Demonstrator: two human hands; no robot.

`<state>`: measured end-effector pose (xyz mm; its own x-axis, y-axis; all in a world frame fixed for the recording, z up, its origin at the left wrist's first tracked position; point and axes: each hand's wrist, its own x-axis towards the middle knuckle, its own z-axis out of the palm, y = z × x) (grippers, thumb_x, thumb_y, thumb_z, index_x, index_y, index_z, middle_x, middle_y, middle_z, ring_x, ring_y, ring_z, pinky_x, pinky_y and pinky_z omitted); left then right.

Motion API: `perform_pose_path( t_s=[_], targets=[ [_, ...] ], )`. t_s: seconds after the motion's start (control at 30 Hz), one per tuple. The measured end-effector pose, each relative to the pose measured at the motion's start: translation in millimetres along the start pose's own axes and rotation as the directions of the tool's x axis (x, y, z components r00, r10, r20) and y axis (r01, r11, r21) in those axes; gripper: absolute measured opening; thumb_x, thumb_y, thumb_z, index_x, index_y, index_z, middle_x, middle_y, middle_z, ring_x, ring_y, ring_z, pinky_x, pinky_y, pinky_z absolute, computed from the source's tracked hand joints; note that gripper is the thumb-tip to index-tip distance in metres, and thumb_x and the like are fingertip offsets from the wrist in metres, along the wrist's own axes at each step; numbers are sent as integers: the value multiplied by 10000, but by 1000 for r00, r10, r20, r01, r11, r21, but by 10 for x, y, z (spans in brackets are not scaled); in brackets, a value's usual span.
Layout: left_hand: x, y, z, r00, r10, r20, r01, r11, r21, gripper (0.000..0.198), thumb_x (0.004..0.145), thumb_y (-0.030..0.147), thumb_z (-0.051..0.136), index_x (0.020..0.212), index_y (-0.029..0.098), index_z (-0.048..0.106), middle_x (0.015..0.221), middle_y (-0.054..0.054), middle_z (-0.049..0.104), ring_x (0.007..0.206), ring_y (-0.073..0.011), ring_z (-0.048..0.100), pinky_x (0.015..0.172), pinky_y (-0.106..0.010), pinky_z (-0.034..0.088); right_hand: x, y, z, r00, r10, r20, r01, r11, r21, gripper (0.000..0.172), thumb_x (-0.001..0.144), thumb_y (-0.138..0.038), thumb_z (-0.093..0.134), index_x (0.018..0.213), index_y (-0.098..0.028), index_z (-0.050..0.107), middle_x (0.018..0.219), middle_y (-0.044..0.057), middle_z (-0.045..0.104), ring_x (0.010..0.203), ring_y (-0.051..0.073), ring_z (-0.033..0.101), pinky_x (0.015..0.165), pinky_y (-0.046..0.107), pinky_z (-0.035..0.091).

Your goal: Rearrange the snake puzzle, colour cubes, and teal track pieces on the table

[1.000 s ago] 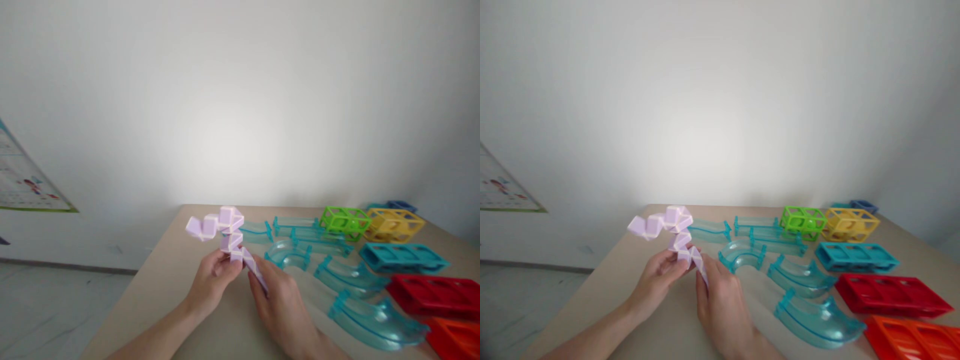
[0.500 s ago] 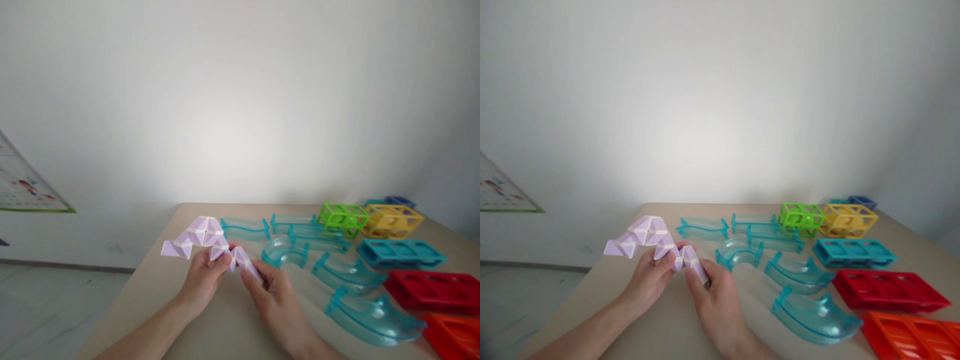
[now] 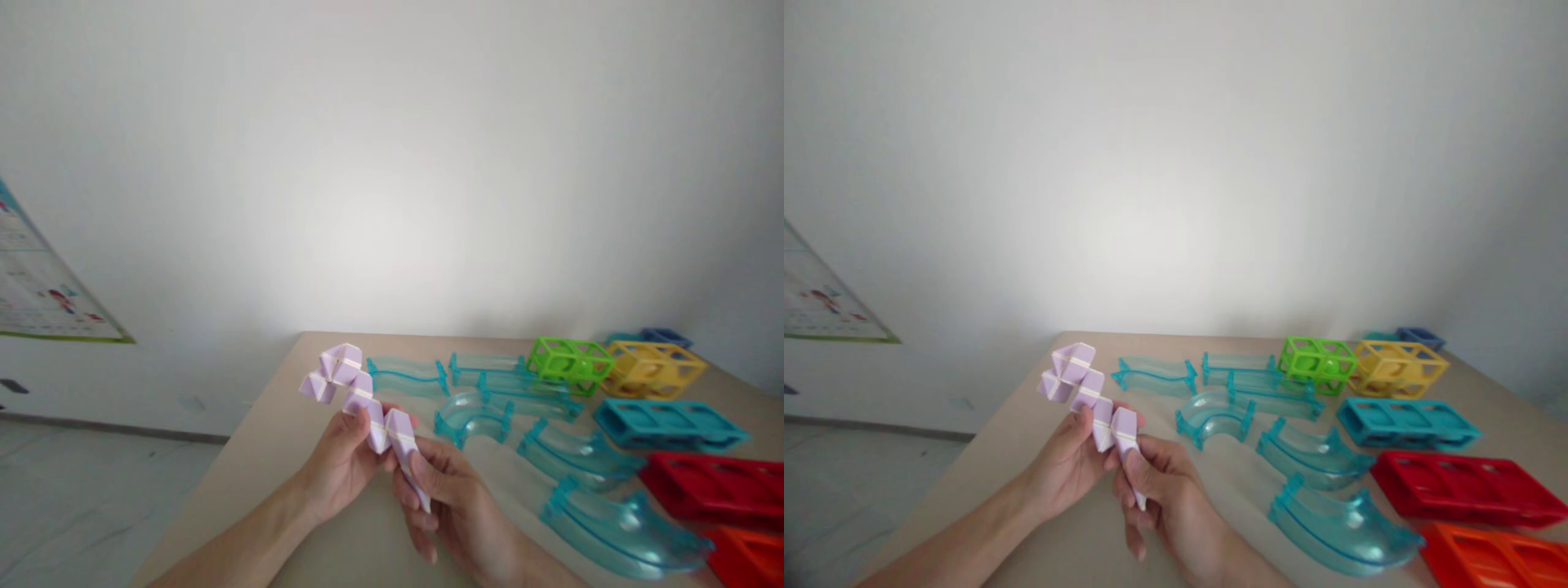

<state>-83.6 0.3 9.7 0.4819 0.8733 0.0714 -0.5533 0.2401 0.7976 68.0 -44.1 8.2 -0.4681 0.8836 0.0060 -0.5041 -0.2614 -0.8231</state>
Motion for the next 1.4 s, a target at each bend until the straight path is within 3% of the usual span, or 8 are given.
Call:
perform_pose_path(
  t_s=[0.4, 0.53, 0.67, 0.77, 0.93, 1.23, 1.3, 1.4],
  targets=[
    [-89, -8, 4, 994, -98, 52, 101, 993, -56, 414, 738, 547, 686, 948, 191, 703, 957, -87, 712, 535, -129, 588, 662, -330, 494, -35, 66, -19, 967, 61, 248, -115, 971, 209, 331, 824, -453, 658, 889, -131, 610, 656, -27, 462, 469, 47, 381, 497, 219, 476],
    [-92, -32, -32, 994, -103, 17, 104, 992, -65, 416, 743, 573, 663, 945, 210, 679, 987, -85, 690, 805, -241, 675, 800, -431, 518, -20, 131, 20, 978, 46, 205, -74, 989, 129, 381, 831, -500, 635, 884, -124, 604, 687, 9, 532, 505, 65, 468, 510, 230, 501],
    [-66, -15, -33, 994, -102, 43, 107, 983, -149, 381, 734, 533, 698, 918, 202, 669, 964, -65, 683, 956, -246, 655, 959, -459, 468, 34, 275, 53, 994, -54, 96, 48, 997, 59, 417, 839, -555, 589, 869, -140, 580, 763, 11, 527, 492, 59, 486, 427, 203, 491],
    [-64, -7, -19, 996, -62, 65, 74, 973, -218, 333, 755, 460, 713, 942, 190, 659, 962, -47, 683, 960, -222, 650, 841, -371, 535, 57, 329, 67, 991, -125, 58, 121, 990, 69, 429, 843, -571, 571, 843, -143, 579, 707, -16, 486, 446, 44, 429, 383, 192, 474],
    [-63, -18, 12, 993, -50, 111, 82, 949, -305, 256, 784, 349, 717, 983, 201, 655, 1153, -40, 664, 958, -208, 670, 599, -209, 528, 45, 255, 82, 996, -75, 50, 60, 966, 252, 453, 871, -581, 519, 888, -139, 620, 652, -25, 508, 387, 20, 342, 393, 202, 479],
    [-61, -99, 64, 996, -67, 61, 84, 936, -343, 244, 790, 305, 719, 998, 208, 636, 1213, -43, 628, 1260, -258, 498, 1030, -395, 444, 24, 123, 164, 990, 41, 132, -100, 870, 482, 405, 826, -538, 628, 911, -141, 632, 600, -67, 524, 327, -19, 265, 481, 190, 489],
    [-56, -111, 64, 997, -59, 44, 70, 940, -332, 242, 787, 294, 722, 995, 215, 626, 1153, -42, 645, 1196, -242, 552, 957, -361, 500, 34, 134, 149, 995, 46, 86, -79, 899, 432, 434, 830, -557, 609, 914, -131, 625, 598, -58, 553, 304, -22, 282, 491, 201, 496],
    [-22, -110, 68, 1000, -24, 15, 27, 969, -246, 245, 787, 324, 714, 985, 224, 610, 1098, -54, 653, 773, -169, 679, 554, -248, 561, 85, 184, 68, 996, -21, -83, 39, 976, 216, 547, 857, -651, 474, 883, -120, 602, 585, -4, 601, 290, 42, 428, 426, 222, 467]
  ],
)
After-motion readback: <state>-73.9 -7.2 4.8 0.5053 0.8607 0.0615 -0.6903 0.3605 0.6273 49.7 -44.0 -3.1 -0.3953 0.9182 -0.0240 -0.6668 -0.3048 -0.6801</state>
